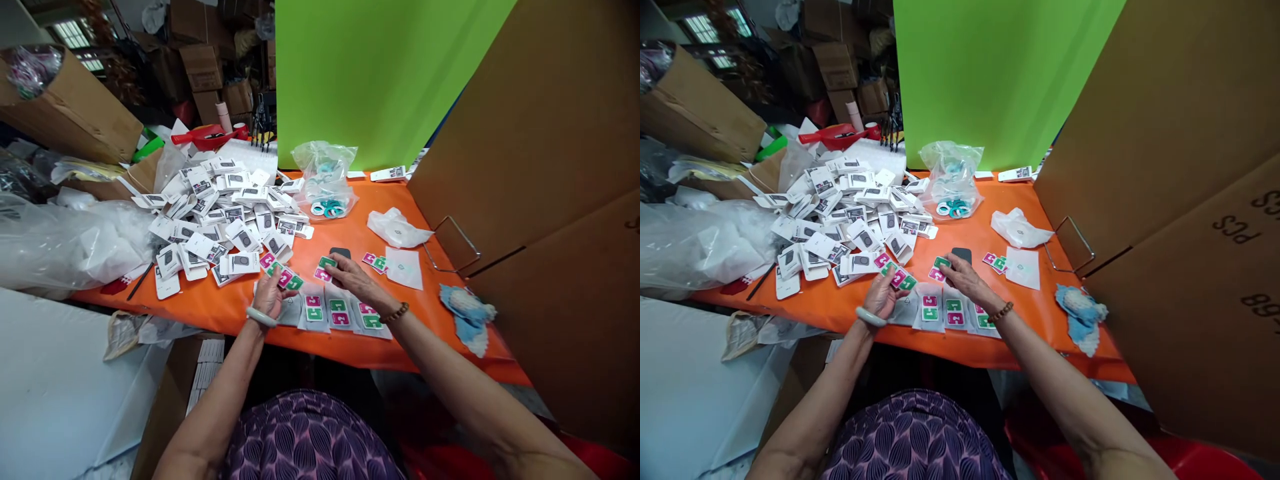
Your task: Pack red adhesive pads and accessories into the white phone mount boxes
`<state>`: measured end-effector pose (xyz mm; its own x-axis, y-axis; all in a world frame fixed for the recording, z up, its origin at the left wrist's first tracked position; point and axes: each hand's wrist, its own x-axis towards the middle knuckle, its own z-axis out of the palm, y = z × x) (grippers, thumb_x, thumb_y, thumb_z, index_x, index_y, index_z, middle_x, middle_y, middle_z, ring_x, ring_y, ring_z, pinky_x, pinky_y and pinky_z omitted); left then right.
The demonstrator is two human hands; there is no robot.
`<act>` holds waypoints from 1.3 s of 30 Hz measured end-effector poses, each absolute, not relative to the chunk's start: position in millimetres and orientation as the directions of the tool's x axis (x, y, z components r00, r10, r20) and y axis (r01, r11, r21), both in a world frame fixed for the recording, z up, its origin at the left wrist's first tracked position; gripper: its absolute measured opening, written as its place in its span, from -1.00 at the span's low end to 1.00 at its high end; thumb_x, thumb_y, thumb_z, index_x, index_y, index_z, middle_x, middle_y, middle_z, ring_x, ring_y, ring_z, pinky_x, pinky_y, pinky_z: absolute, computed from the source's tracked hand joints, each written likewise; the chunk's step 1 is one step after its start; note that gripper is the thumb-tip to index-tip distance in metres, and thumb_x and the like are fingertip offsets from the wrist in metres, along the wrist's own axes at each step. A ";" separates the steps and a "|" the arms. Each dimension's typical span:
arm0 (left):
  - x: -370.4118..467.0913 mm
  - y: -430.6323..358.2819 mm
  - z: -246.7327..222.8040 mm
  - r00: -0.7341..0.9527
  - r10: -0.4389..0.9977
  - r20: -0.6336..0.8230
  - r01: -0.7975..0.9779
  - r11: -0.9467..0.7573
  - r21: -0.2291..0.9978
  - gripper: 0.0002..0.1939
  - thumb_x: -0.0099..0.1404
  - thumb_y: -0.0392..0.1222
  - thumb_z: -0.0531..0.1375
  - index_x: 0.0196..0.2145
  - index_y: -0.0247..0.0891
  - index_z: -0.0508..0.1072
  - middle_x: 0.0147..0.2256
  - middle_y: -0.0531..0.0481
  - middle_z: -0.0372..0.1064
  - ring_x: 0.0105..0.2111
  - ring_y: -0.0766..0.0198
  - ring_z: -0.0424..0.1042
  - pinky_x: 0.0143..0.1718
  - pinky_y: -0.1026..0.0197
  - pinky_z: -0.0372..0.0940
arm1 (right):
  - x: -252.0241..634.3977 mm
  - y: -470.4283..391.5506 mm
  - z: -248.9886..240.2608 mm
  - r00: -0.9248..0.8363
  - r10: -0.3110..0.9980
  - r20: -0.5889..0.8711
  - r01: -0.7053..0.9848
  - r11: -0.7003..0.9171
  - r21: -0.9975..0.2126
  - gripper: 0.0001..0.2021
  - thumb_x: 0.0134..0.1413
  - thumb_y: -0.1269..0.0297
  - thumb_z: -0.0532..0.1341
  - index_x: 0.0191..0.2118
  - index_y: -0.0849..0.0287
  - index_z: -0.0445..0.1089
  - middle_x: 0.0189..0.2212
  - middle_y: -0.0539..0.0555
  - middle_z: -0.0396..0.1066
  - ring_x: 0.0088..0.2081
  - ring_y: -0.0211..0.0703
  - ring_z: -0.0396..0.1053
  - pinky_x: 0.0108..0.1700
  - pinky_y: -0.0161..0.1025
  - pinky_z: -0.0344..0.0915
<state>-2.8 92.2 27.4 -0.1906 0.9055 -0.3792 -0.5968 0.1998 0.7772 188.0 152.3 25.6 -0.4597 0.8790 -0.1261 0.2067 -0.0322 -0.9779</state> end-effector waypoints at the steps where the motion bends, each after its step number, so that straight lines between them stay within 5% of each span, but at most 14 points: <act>1: -14.2 87.9 29.1 -0.233 0.898 -0.374 -0.565 0.188 0.803 -0.61 0.05 0.02 0.35 -0.34 -0.31 0.35 -0.53 0.12 0.36 -0.58 0.41 0.37 -0.61 0.38 0.31 | 185.6 149.5 26.1 -0.502 0.852 -0.148 0.216 -0.042 -0.975 -0.70 0.02 0.00 0.19 -0.37 0.14 0.22 -0.61 -0.15 0.07 -0.60 -0.38 0.00 -0.57 -0.38 -0.04; 10: -78.6 43.9 36.0 -0.478 0.820 -0.315 -0.436 0.090 0.896 -0.45 -0.22 0.11 0.43 -0.40 -0.31 0.35 -0.62 0.16 0.32 -0.67 0.43 0.29 -0.75 0.40 0.08 | 126.5 119.7 -2.2 -0.536 0.816 -0.217 0.469 0.074 -0.880 -0.79 -0.06 0.38 0.19 -0.21 0.16 0.28 -0.60 -0.14 0.17 -0.53 -0.30 0.16 -0.46 -0.37 0.04; 15: -77.3 27.1 31.3 -0.463 0.814 -0.349 -0.464 0.113 0.879 -0.48 -0.21 0.09 0.44 -0.45 -0.30 0.33 -0.63 0.16 0.32 -0.67 0.43 0.28 -0.76 0.41 0.08 | 112.8 101.4 -6.2 -0.538 0.838 -0.086 0.684 0.374 -0.627 -0.83 0.04 0.48 0.12 -0.19 0.20 0.26 -0.37 0.04 0.33 -0.33 -0.19 0.29 -0.31 -0.32 0.11; 19: -66.5 21.0 23.4 -0.404 0.830 -0.385 -0.493 0.157 0.856 -0.50 -0.16 0.09 0.42 -0.46 -0.30 0.33 -0.64 0.15 0.32 -0.68 0.44 0.27 -0.77 0.42 0.05 | 111.7 94.8 3.4 -0.495 0.867 -0.061 0.791 0.421 -0.444 -0.77 0.08 0.44 0.14 -0.11 0.23 0.24 -0.17 0.17 0.31 -0.30 -0.15 0.33 -0.33 -0.29 0.11; 23: -55.6 18.2 19.5 -0.343 0.856 -0.386 -0.524 0.167 0.836 -0.52 -0.10 0.10 0.40 -0.43 -0.30 0.34 -0.60 0.11 0.36 -0.65 0.42 0.29 -0.74 0.40 0.08 | 109.2 98.8 15.0 -0.465 0.885 0.032 0.630 0.357 -0.690 -0.85 0.13 0.34 0.12 -0.16 0.20 0.27 -0.23 0.12 0.33 -0.30 -0.17 0.32 -0.31 -0.27 0.16; 27: -46.4 17.0 19.6 -0.301 0.876 -0.376 -0.548 0.164 0.820 -0.50 -0.06 0.16 0.37 -0.38 -0.32 0.38 -0.58 0.10 0.38 -0.63 0.40 0.32 -0.72 0.38 0.06 | 100.3 96.6 18.9 -0.662 0.732 -0.160 0.265 0.029 -0.964 -0.76 0.01 0.12 0.22 -0.27 0.17 0.27 -0.44 -0.03 0.33 -0.52 -0.32 0.19 -0.47 -0.33 0.13; 31: -43.8 15.5 18.0 -0.275 0.885 -0.376 -0.575 0.162 0.802 -0.47 -0.06 0.19 0.36 -0.37 -0.35 0.41 -0.55 0.04 0.41 -0.57 0.35 0.38 -0.64 0.36 0.13 | 92.0 89.6 11.4 -0.703 0.692 -0.162 0.175 -0.053 -0.983 -0.69 -0.16 0.23 0.30 -0.25 0.16 0.27 -0.50 -0.09 0.29 -0.53 -0.35 0.16 -0.49 -0.37 0.09; 39: -67.1 10.3 19.6 -0.409 0.823 -0.393 -0.623 0.063 0.780 -0.57 -0.10 0.03 0.42 -0.41 -0.33 0.42 -0.51 0.08 0.43 -0.54 0.38 0.39 -0.54 0.35 0.24 | 85.5 93.7 7.0 -0.717 0.651 -0.249 0.194 -0.158 -0.968 -0.75 -0.16 0.18 0.28 -0.37 0.19 0.27 -0.62 -0.13 0.20 -0.60 -0.40 0.06 -0.55 -0.39 -0.02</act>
<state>-67.1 10.3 19.6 -0.4089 0.8234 -0.3934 -0.6226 0.0634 0.7800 85.5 93.7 7.0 -0.7172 0.6507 -0.2495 0.1938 -0.1576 -0.9683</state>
